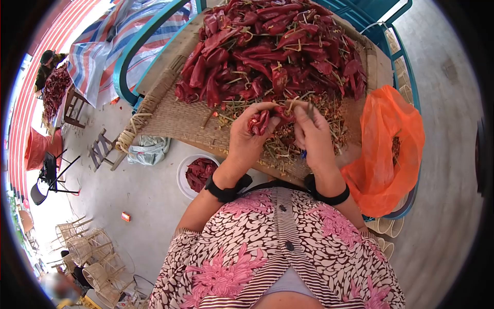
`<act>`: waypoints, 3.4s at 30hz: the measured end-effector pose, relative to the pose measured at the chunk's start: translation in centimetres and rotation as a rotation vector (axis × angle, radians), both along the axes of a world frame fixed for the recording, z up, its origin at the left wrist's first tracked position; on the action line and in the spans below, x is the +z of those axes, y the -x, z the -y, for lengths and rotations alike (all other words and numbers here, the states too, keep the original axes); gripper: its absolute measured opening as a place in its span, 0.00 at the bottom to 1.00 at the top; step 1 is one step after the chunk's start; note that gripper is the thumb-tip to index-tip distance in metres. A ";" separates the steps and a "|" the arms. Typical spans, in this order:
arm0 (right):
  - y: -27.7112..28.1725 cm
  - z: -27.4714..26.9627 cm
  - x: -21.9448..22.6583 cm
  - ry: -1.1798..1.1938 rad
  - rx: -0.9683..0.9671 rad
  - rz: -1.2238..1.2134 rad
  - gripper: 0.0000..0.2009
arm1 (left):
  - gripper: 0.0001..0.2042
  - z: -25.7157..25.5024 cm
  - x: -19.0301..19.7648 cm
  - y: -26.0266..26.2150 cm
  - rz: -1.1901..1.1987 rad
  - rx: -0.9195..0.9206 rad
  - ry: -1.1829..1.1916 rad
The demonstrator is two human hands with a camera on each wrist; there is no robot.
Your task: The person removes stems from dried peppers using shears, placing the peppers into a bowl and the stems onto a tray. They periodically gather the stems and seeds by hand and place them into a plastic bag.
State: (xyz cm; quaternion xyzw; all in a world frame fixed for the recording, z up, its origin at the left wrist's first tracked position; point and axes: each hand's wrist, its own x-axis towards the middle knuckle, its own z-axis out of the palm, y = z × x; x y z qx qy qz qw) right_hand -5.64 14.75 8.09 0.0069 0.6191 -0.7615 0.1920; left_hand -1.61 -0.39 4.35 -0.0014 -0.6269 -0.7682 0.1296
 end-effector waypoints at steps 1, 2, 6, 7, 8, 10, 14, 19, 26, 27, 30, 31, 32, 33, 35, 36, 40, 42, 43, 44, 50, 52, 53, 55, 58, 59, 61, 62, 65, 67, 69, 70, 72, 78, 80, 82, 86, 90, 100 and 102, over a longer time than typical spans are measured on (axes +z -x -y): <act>-0.1 0.0 0.7 -0.007 0.032 -0.059 0.08 | 0.13 0.2 0.0 0.0 -0.028 -0.006 0.025; -0.2 -0.1 1.5 -0.013 0.061 -0.118 0.08 | 0.13 0.4 0.1 0.1 -0.056 -0.013 0.050; 0.0 0.1 1.2 -0.180 0.074 -0.527 0.06 | 0.16 0.5 -0.3 0.3 -0.117 -0.082 0.004; 0.3 0.1 0.9 -0.240 0.041 -0.619 0.06 | 0.18 0.4 0.1 0.4 -0.179 -0.036 0.145; 0.6 0.1 0.8 -0.308 0.012 -0.692 0.06 | 0.21 0.2 0.7 0.4 -0.243 0.013 0.286; 0.6 0.3 0.8 -0.363 -0.020 -0.697 0.06 | 0.24 0.1 0.7 0.6 -0.299 0.082 0.476; 0.0 1.5 1.4 -0.606 -0.093 -1.070 0.08 | 0.26 0.2 -0.2 0.7 -0.297 0.168 0.684; -0.1 1.7 0.4 -0.847 -0.052 -1.298 0.14 | 0.23 -0.2 -0.7 0.5 -0.170 0.164 0.618; -0.5 1.7 0.3 -0.573 -0.073 -0.869 0.06 | 0.17 0.9 -0.2 0.2 -0.249 -0.063 0.502; -0.7 1.8 0.6 -0.501 -0.059 -0.710 0.05 | 0.15 1.4 -0.3 0.2 -0.251 -0.125 0.499; -0.9 1.5 2.5 -0.148 0.092 -0.226 0.07 | 0.15 1.8 -0.3 0.1 -0.283 -0.210 0.277; -1.0 1.5 2.4 -0.084 0.096 -0.161 0.06 | 0.14 1.9 -0.2 0.1 -0.298 -0.208 0.275; -0.9 1.5 2.3 -0.021 0.099 -0.097 0.06 | 0.13 2.1 -0.2 0.1 -0.312 -0.207 0.273; -0.7 1.5 2.2 0.043 0.101 -0.033 0.06 | 0.13 2.2 -0.1 0.1 -0.327 -0.206 0.271; -0.3 1.1 1.7 0.236 0.133 0.154 0.04 | 0.12 2.5 0.3 0.3 -0.275 -0.245 0.287; -0.2 1.0 1.5 0.332 0.149 0.248 0.03 | 0.11 2.6 0.4 0.3 -0.249 -0.264 0.295; 0.2 0.7 0.7 0.489 0.158 0.439 0.02 | 0.10 2.9 0.4 0.4 -0.228 -0.285 0.279; 0.5 0.2 -0.5 0.586 0.223 0.545 0.03 | 0.10 3.1 0.0 0.3 -0.259 -0.284 0.293; 0.5 0.2 -0.8 0.633 0.239 0.592 0.04 | 0.10 3.2 -0.2 0.3 -0.247 -0.296 0.277; 0.4 0.1 -1.1 0.681 0.256 0.638 0.05 | 0.10 3.3 -0.5 0.2 -0.236 -0.308 0.260; 0.5 -0.2 -0.9 0.897 0.270 0.777 0.09 | 0.09 3.3 -0.5 -0.5 -0.123 -0.453 0.103; 0.4 -0.4 0.5 0.729 0.230 0.589 0.09 | 0.10 2.8 -1.0 -0.7 -0.161 -0.469 0.078; -0.2 -0.5 1.6 0.494 0.170 0.356 0.07 | 0.11 2.7 -0.8 -1.0 -0.087 -0.454 0.013; -1.1 -1.4 3.3 0.118 0.002 -0.090 0.03 | 0.11 2.6 -0.3 -1.7 0.060 -0.417 -0.116; -1.7 -4.3 7.0 -0.209 -0.336 -0.572 0.04 | 0.13 2.9 -0.4 -1.6 0.064 -0.367 -0.045; -1.8 -6.1 8.2 -0.349 -0.456 -0.646 0.05 | 0.13 2.9 -0.6 -1.2 -0.011 -0.310 0.015; -1.9 -9.6 9.2 -0.641 -0.721 -0.788 0.07 | 0.13 2.9 -1.0 -0.2 -0.169 -0.195 0.133; -1.8 -11.1 9.5 -0.795 -0.863 -0.851 0.08 | 0.11 2.9 -0.2 -0.4 0.015 -0.242 -0.055; -1.8 -16.6 9.5 -1.217 -0.847 -0.651 0.12 | 0.09 3.3 -0.4 0.8 -0.009 -0.096 0.285; -1.6 -19.5 8.4 -1.456 -0.760 -0.615 0.13 | 0.09 2.6 -0.2 1.3 0.019 -0.035 0.176; -1.3 -19.4 8.6 -1.428 -0.706 -0.609 0.13 | 0.09 1.9 0.1 2.0 0.022 -0.032 -0.084; -1.6 -16.7 9.4 -1.284 -0.697 -0.616 0.13 | 0.08 1.8 0.1 2.2 0.036 -0.019 -0.086; -1.8 -11.3 9.5 -1.109 -0.549 -0.655 0.12 | 0.07 1.6 -0.4 2.3 0.070 -0.007 -0.084; 5.8 0.2 2.4 -1.103 -0.118 -0.856 0.14 | 0.07 0.9 -0.9 2.1 0.110 0.060 -0.214; 7.7 2.3 1.0 -1.094 -0.115 -0.824 0.15 | 0.07 0.8 -0.5 1.3 0.113 0.060 -0.225; 8.8 3.7 0.4 -1.075 -0.069 -0.813 0.15 | 0.06 0.9 -0.6 0.8 0.076 0.056 -0.226; 9.6 3.5 0.0 -1.156 0.016 -0.808 0.12 | 0.07 1.8 -0.2 -0.5 0.191 0.060 -0.156; 5.7 3.2 3.0 -0.982 -0.040 -0.899 0.09 | 0.10 2.6 -0.3 -0.6 0.036 0.041 -0.203; -0.4 4.0 3.5 -0.427 -0.040 -0.866 0.04 | 0.19 3.4 1.3 0.5 -0.024 -0.329 -0.206; -1.1 4.2 3.4 -0.300 -0.035 -0.745 0.04 | 0.19 4.1 0.8 0.1 0.016 -0.363 -0.203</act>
